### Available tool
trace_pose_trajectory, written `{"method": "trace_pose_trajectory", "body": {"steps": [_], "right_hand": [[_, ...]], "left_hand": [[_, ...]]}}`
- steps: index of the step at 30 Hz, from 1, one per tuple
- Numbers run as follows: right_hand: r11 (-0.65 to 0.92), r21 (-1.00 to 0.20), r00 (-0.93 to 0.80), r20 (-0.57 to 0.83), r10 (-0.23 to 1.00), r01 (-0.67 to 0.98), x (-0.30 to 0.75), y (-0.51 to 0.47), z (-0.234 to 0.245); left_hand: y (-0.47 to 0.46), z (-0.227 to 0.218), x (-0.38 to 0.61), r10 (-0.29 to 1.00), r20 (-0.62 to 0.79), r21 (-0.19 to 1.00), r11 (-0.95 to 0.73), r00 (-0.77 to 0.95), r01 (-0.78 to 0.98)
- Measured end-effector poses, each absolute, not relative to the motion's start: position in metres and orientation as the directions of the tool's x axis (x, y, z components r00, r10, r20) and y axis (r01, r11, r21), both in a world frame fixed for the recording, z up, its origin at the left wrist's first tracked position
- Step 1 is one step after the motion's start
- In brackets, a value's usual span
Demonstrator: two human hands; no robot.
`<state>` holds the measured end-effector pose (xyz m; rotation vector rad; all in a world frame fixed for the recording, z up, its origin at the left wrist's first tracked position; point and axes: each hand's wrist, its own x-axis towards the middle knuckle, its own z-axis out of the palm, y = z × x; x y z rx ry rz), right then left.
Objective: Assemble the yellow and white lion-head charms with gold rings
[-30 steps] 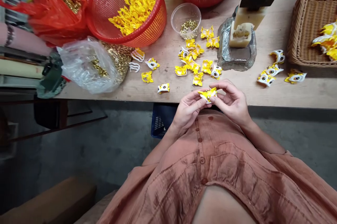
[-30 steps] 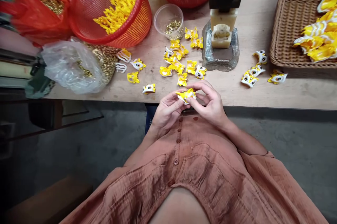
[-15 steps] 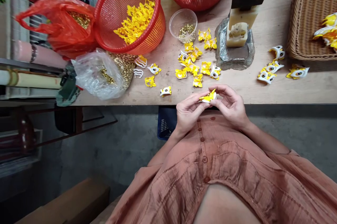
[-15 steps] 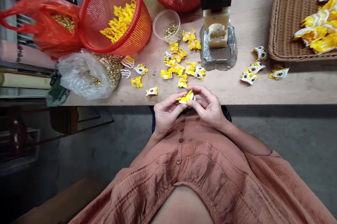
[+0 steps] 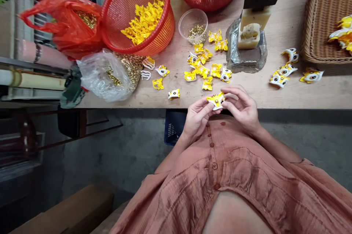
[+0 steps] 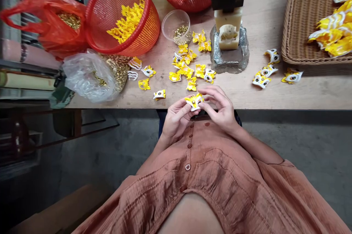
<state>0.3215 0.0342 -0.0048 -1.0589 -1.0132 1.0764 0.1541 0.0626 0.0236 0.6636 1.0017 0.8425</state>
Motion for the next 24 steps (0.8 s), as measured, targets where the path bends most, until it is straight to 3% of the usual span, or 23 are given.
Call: {"method": "trace_pose_trajectory", "body": {"steps": [4,7,14,19,24], "right_hand": [[0.343,-0.919,0.217,0.381,0.899,0.193,0.322,0.03,-0.002],[0.381,-0.877,0.18,0.442,0.879,0.293,0.323,0.032,-0.003],[0.454,-0.832,0.161,0.52,0.839,0.319,0.324,0.032,-0.011],[0.425,-0.857,0.18,0.486,0.855,0.293,0.323,0.033,-0.011],[0.39,-0.897,0.226,0.432,0.873,0.205,0.324,0.031,-0.013]], "left_hand": [[0.063,0.023,0.153,0.858,-0.427,0.805,0.504,0.284,-0.314],[0.061,0.02,0.153,0.887,-0.385,0.847,0.45,0.257,-0.284],[0.056,0.015,0.152,0.914,-0.309,0.909,0.366,0.264,-0.202],[0.053,0.017,0.152,0.947,-0.219,0.963,0.249,0.237,-0.105],[0.056,0.016,0.152,0.896,-0.351,0.896,0.406,0.272,-0.18]]}}
